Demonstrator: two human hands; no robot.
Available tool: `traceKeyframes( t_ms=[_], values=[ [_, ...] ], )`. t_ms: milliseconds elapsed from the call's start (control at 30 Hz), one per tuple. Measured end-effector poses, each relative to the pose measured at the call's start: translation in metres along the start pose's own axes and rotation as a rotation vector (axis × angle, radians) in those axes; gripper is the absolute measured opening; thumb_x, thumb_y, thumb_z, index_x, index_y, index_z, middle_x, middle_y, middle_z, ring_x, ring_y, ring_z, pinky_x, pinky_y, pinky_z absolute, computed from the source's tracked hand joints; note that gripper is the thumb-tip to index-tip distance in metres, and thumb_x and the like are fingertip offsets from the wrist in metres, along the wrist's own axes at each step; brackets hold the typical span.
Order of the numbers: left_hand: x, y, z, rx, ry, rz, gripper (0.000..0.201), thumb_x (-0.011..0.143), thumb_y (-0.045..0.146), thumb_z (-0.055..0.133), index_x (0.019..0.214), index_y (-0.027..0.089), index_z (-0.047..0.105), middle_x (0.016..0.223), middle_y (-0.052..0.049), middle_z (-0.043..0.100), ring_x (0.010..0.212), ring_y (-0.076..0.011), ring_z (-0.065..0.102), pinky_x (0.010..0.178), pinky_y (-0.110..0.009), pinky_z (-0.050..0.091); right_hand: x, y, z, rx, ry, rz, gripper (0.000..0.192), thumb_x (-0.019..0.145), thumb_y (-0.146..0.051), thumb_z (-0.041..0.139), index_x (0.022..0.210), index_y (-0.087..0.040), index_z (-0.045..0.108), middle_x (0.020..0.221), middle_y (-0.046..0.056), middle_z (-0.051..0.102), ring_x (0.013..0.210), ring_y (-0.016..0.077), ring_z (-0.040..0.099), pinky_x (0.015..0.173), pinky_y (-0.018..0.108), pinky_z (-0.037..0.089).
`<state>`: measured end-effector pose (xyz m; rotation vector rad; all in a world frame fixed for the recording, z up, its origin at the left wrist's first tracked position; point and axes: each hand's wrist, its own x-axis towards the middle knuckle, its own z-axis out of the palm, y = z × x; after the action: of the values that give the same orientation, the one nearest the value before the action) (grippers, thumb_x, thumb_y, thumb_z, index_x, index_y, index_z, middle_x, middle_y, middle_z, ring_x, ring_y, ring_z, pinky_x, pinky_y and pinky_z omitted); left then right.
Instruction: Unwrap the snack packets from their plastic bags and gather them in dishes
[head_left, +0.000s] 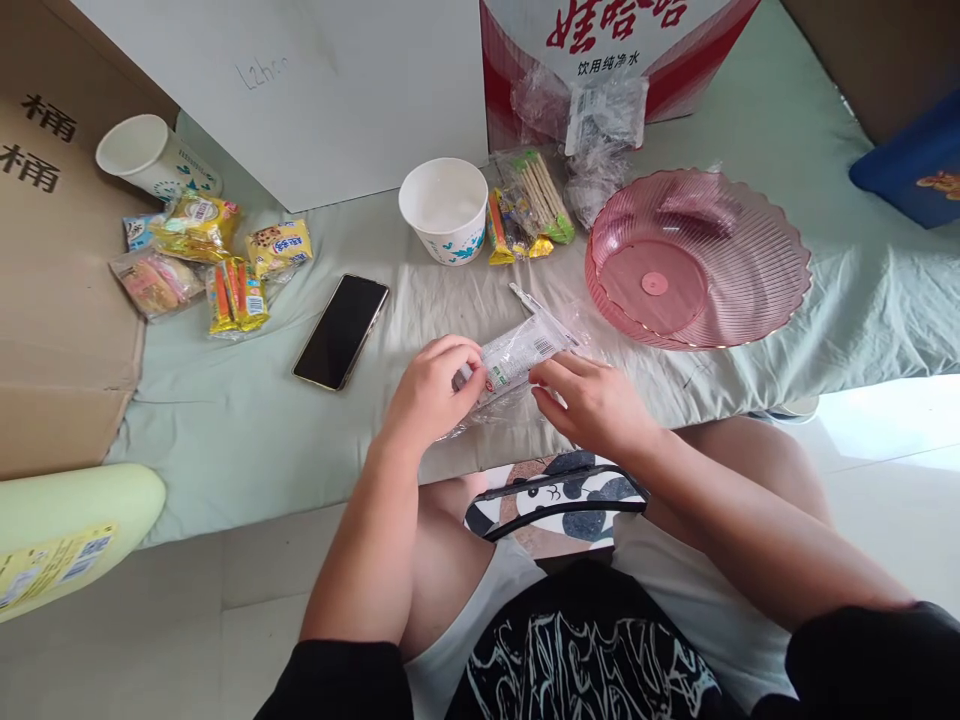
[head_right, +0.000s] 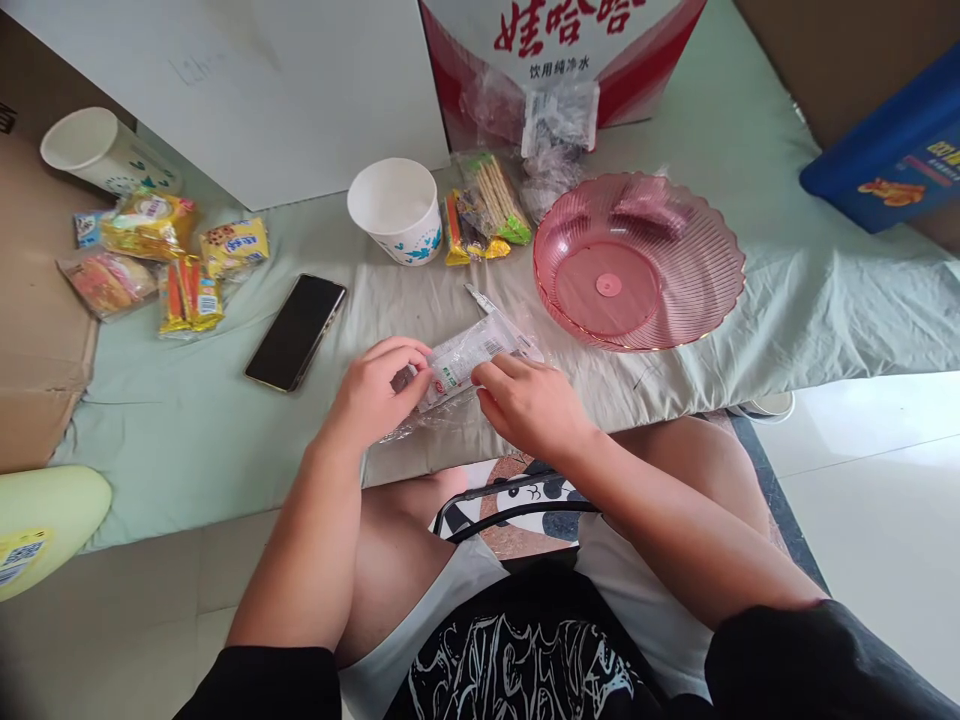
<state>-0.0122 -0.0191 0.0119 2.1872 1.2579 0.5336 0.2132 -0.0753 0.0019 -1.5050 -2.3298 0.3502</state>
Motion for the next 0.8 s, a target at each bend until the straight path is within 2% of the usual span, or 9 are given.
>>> traceKeyframes(
  t_ms=[33, 133, 200, 300, 367, 500, 567, 667, 800],
  values=[
    [-0.001, 0.002, 0.001, 0.027, -0.011, 0.020, 0.005, 0.086, 0.025, 0.070, 0.085, 0.022, 0.066, 0.121, -0.009, 0.071, 0.115, -0.0274, 0.066, 0.102, -0.043, 0.053, 0.000, 0.000, 0.000, -0.021, -0.032, 0.014, 0.022, 0.103, -0.023, 0.048, 0.098, -0.019, 0.068, 0.085, 0.006, 0.072, 0.074, 0.0185, 0.063, 0.068, 0.032, 0.042],
    [-0.004, 0.005, 0.004, 0.119, -0.115, 0.042, 0.034, 0.069, 0.023, 0.086, 0.098, 0.023, 0.069, 0.144, -0.012, 0.062, 0.137, -0.0369, 0.055, 0.114, -0.054, 0.046, -0.001, 0.001, -0.002, -0.065, -0.143, 0.007, 0.023, 0.102, -0.025, 0.051, 0.092, -0.018, 0.071, 0.083, 0.005, 0.072, 0.075, 0.0187, 0.064, 0.070, 0.033, 0.038],
    [-0.006, 0.005, 0.005, 0.115, -0.151, 0.009, 0.029, 0.074, 0.016, 0.079, 0.100, 0.024, 0.068, 0.148, -0.011, 0.060, 0.138, -0.0351, 0.055, 0.114, -0.052, 0.046, -0.001, 0.001, -0.003, -0.077, -0.197, -0.027, 0.019, 0.100, -0.023, 0.055, 0.091, -0.018, 0.072, 0.089, 0.006, 0.074, 0.081, 0.0199, 0.065, 0.072, 0.034, 0.037],
    [-0.006, 0.003, 0.004, 0.022, -0.116, -0.053, 0.007, 0.087, 0.017, 0.063, 0.084, 0.023, 0.063, 0.143, -0.010, 0.065, 0.125, -0.0281, 0.066, 0.103, -0.043, 0.053, -0.002, 0.002, -0.004, -0.105, -0.209, -0.062, 0.015, 0.098, -0.022, 0.058, 0.098, -0.018, 0.072, 0.093, 0.007, 0.073, 0.081, 0.0198, 0.063, 0.071, 0.034, 0.038],
    [-0.005, 0.002, 0.001, -0.038, -0.072, -0.092, 0.012, 0.090, 0.021, 0.059, 0.078, 0.023, 0.059, 0.136, -0.010, 0.069, 0.113, -0.0254, 0.071, 0.096, -0.040, 0.055, -0.003, 0.002, -0.003, -0.099, -0.165, -0.087, 0.017, 0.098, -0.020, 0.058, 0.107, -0.018, 0.072, 0.098, 0.008, 0.073, 0.083, 0.0203, 0.063, 0.071, 0.034, 0.040],
    [-0.002, 0.000, 0.000, -0.147, 0.041, -0.201, 0.013, 0.092, 0.028, 0.056, 0.080, 0.023, 0.055, 0.123, -0.009, 0.075, 0.094, -0.0217, 0.072, 0.083, -0.035, 0.055, -0.003, 0.002, 0.000, -0.067, -0.006, -0.120, 0.027, 0.099, -0.016, 0.055, 0.120, -0.019, 0.071, 0.119, 0.013, 0.072, 0.101, 0.0258, 0.063, 0.080, 0.038, 0.049],
    [-0.001, -0.001, 0.001, -0.272, 0.102, -0.308, 0.015, 0.092, 0.033, 0.057, 0.082, 0.024, 0.053, 0.114, -0.008, 0.077, 0.088, -0.0203, 0.072, 0.073, -0.032, 0.054, -0.001, 0.002, 0.002, -0.041, 0.045, -0.115, 0.030, 0.099, -0.015, 0.054, 0.125, -0.019, 0.070, 0.127, 0.014, 0.070, 0.110, 0.0286, 0.062, 0.086, 0.042, 0.052],
    [0.003, 0.000, 0.004, -0.630, 0.168, -0.538, 0.020, 0.090, 0.040, 0.061, 0.084, 0.025, 0.050, 0.102, -0.005, 0.077, 0.085, -0.0211, 0.074, 0.063, -0.029, 0.052, 0.002, 0.001, 0.006, 0.023, 0.039, -0.098, 0.034, 0.098, -0.015, 0.056, 0.129, -0.020, 0.066, 0.134, 0.015, 0.067, 0.121, 0.0296, 0.060, 0.096, 0.045, 0.053],
    [0.011, 0.006, 0.002, -1.092, 0.097, -0.773, 0.027, 0.080, 0.037, 0.070, 0.080, 0.023, 0.047, 0.094, -0.006, 0.079, 0.082, -0.0226, 0.076, 0.063, -0.030, 0.054, 0.002, 0.001, 0.011, 0.075, -0.012, -0.090, 0.044, 0.092, -0.017, 0.063, 0.136, -0.019, 0.061, 0.141, 0.016, 0.063, 0.128, 0.0311, 0.059, 0.102, 0.049, 0.052]
  ],
)
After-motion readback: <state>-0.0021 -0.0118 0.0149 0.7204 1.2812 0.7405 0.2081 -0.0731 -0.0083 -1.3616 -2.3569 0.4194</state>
